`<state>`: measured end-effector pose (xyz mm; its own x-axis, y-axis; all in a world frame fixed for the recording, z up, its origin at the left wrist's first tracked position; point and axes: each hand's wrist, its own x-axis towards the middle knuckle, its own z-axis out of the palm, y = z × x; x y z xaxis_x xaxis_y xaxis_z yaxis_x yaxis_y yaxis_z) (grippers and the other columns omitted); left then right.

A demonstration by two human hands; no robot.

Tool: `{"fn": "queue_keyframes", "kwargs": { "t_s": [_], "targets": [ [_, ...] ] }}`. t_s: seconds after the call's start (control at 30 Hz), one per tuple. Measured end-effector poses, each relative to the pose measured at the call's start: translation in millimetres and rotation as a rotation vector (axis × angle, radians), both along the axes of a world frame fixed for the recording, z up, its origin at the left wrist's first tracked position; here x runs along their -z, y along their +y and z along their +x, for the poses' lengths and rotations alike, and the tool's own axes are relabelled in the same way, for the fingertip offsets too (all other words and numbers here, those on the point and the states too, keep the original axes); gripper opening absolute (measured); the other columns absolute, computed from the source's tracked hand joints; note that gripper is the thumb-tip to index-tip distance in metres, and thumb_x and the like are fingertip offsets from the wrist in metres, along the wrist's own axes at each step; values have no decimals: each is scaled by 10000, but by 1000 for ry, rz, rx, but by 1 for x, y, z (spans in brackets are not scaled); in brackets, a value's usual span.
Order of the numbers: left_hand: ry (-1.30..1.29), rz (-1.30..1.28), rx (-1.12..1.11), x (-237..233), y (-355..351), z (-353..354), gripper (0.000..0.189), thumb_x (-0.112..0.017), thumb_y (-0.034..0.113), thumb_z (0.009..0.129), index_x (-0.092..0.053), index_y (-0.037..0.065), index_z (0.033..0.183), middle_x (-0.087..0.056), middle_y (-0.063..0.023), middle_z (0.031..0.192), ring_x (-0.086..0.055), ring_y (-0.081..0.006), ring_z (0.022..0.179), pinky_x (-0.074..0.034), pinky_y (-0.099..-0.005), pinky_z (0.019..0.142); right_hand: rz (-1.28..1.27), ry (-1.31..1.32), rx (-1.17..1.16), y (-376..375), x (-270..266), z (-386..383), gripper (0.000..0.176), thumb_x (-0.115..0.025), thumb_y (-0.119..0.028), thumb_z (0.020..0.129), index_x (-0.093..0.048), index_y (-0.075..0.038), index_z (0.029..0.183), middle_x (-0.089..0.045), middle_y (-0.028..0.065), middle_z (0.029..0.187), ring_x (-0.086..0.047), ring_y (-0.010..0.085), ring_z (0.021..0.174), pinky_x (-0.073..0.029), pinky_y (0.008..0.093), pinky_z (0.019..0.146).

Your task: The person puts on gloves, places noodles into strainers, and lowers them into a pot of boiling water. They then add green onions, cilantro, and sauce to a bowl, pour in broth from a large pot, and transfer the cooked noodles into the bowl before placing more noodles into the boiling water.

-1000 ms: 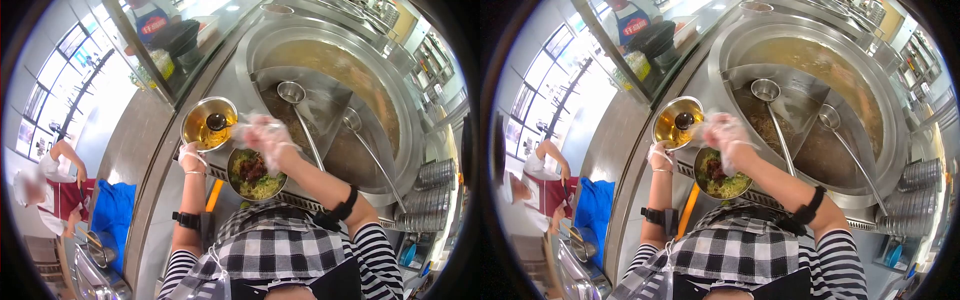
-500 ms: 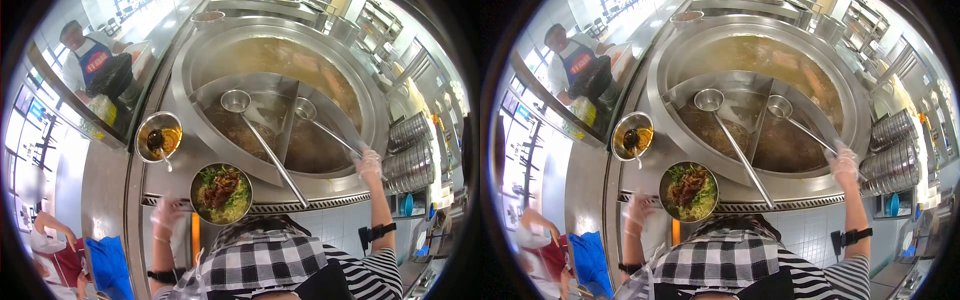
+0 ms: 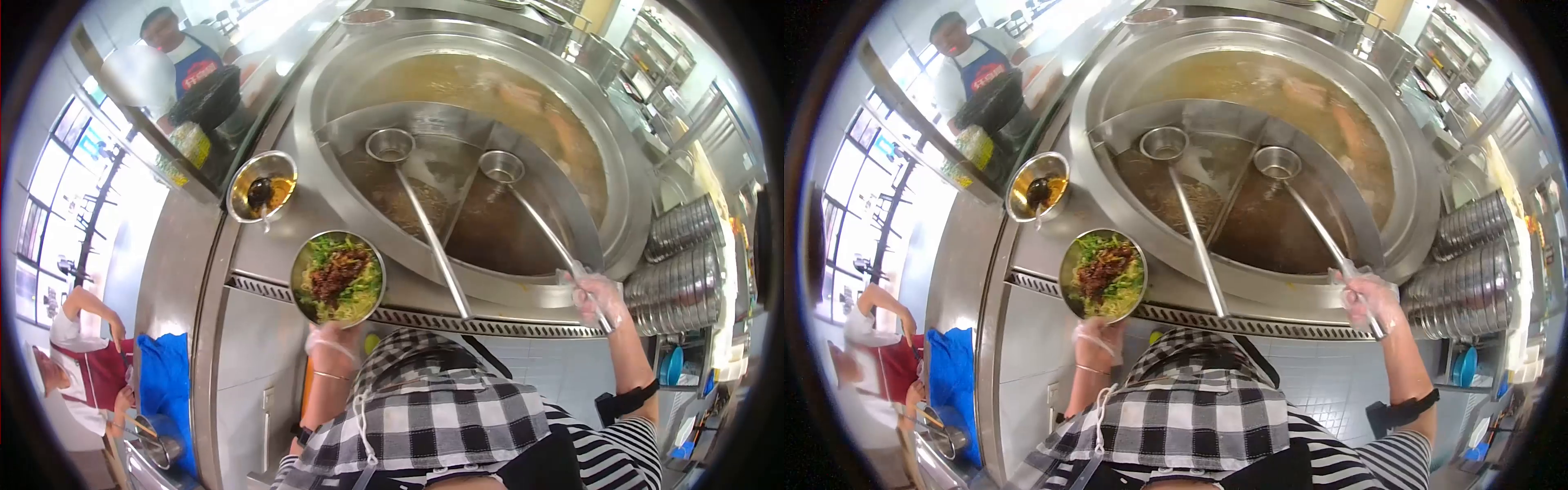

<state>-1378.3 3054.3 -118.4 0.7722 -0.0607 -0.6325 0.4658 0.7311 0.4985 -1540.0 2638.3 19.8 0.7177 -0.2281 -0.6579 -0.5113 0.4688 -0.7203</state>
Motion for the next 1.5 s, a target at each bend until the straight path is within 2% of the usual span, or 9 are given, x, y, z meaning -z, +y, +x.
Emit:
{"fn": "queue_keyframes", "kwargs": {
  "t_s": [0.2, 0.27, 0.37, 0.47, 0.57, 0.73, 0.83, 1.23, 1.5],
  "targets": [
    [-145, -66, 86, -12, 28, -4, 401, -394, -98, 660, -411, -4, 1049, -509, -146, 1025, -530, -261, 903, -483, -389, 719, -766, 125, -247, 23, -5, -15, 427, -466, -161, 770, -401, -28, 1171, -542, 78, 692, -519, 176, 581, -403, 280, 520],
    [-767, 906, 514, -8, 45, -6, 364, -432, -23, 669, -437, -26, 1033, -520, -150, 1026, -542, -256, 884, -484, -364, 704, -1435, 398, -559, 23, 6, -19, 522, -447, -257, 787, -320, -34, 1242, -575, 177, 866, -557, 297, 770, -425, 365, 680],
    [-365, -54, 207, -57, 35, 0, 478, -452, 45, 605, -423, -26, 1077, -520, -136, 1029, -535, -281, 921, -466, -357, 749, -1308, 489, -535, 47, -13, 0, 569, -406, -340, 809, -266, -41, 1272, -514, 231, 1035, -503, 351, 937, -379, 383, 815],
    [-390, -88, 245, -78, 22, 4, 482, -464, 62, 609, -428, -7, 1084, -517, -118, 1041, -527, -268, 925, -461, -353, 748, -1436, 218, -574, 17, 22, -11, 512, -448, -301, 812, -322, -20, 1221, -557, 202, 934, -569, 291, 771, -460, 345, 672],
    [-552, 7, 312, -46, 18, 20, 427, -517, 136, 642, -447, 26, 1049, -508, -107, 1028, -513, -251, 928, -454, -339, 753, 73, -62, 176, 0, 27, -18, 325, -567, -88, 750, -409, -43, 1031, -436, 33, 623, -384, 61, 398, -303, 172, 307],
    [-810, 131, 453, -60, -31, 45, 374, -536, 221, 692, -458, 65, 1023, -513, -108, 1004, -495, -290, 941, -449, -376, 727, 371, -209, 137, 4, 4, -59, 288, -561, -57, 753, -412, -39, 999, -448, 54, 596, -392, 92, 386, -306, 209, 301],
    [-441, -228, 429, -59, -70, 65, 355, -544, 227, 709, -461, 82, 1022, -515, -119, 1010, -497, -286, 946, -446, -386, 728, 523, -346, 135, 18, -22, -74, 241, -569, -43, 737, -441, -10, 938, -447, 84, 540, -411, 129, 365, -293, 245, 286],
    [-370, -213, 373, -51, -150, 115, 408, -502, 102, 754, -310, 196, 1102, -520, -29, 787, -500, -160, 564, -463, -342, 452, -57, -257, 34, 77, -97, -66, 502, -635, -12, 643, -424, 3, 1097, -478, 40, 577, -436, 107, 402, -318, 212, 335],
    [-314, -159, 415, -67, -148, 118, 466, -472, 74, 766, -281, 230, 1162, -511, -58, 906, -530, -199, 675, -498, -393, 526, -324, -128, -24, 109, -109, -43, 520, -673, -154, 669, -431, -1, 1103, -448, -16, 596, -402, 60, 428, -306, 188, 372]
  ]
}}
